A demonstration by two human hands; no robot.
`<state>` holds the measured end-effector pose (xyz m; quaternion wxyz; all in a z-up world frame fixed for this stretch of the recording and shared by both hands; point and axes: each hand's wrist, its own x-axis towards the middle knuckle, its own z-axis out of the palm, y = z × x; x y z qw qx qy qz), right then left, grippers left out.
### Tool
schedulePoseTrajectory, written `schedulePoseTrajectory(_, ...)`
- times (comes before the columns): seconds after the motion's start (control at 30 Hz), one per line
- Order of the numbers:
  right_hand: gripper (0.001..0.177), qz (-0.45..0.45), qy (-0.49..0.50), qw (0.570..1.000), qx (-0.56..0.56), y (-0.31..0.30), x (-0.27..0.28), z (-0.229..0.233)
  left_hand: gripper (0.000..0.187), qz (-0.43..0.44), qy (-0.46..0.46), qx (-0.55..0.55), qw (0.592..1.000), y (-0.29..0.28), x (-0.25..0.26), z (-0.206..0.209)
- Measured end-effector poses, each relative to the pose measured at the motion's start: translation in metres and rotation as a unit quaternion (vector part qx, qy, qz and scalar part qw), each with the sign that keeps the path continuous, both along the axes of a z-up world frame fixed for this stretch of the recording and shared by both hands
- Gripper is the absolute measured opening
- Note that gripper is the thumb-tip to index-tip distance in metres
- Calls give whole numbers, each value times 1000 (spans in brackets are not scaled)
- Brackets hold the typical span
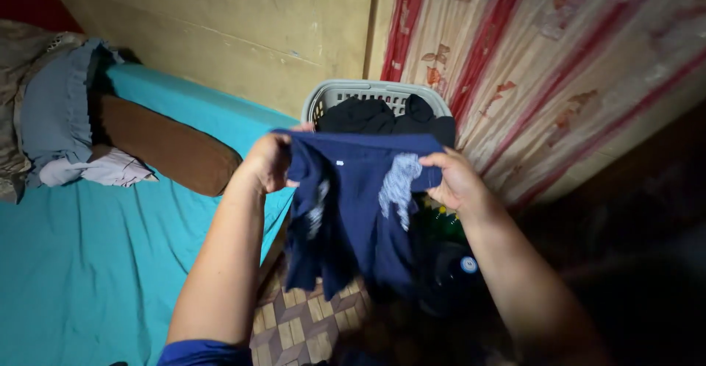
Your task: The person hangs a red top and a black top on hangers and places them into a wooden closet. They then pick up a blue shirt from a laundry basket, button it up, and place it back in the basket.
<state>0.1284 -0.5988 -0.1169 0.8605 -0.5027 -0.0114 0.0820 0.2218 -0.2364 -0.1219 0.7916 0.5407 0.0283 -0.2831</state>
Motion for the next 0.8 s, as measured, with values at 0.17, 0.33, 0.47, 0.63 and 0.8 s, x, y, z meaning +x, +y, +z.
schedulePoseTrajectory(0.17, 45, -21, -192, 981, 7, 37, 18, 63, 42, 20, -63, -166, 984, -2, 2, 65)
schedulePoseTrajectory(0.33, 54, -17, -261, 965, -17, 64, 20, 101, 35, 84, -216, -177, 957, -9, 6, 95)
schedulePoseTrajectory(0.47, 48, -108, -234, 962, -93, 70, 61, 118, 33, 144, -240, -110, 954, -44, 38, 114)
schedulePoseTrajectory(0.63, 26, -115, -162, 980, -30, 50, 187, 74, 31, 120, -115, -58, 984, -96, 180, 79)
schedulePoseTrajectory(0.8, 48, -162, -75, 934, -309, 18, 302, -39, 28, 153, -248, 67, 954, -125, 292, -73)
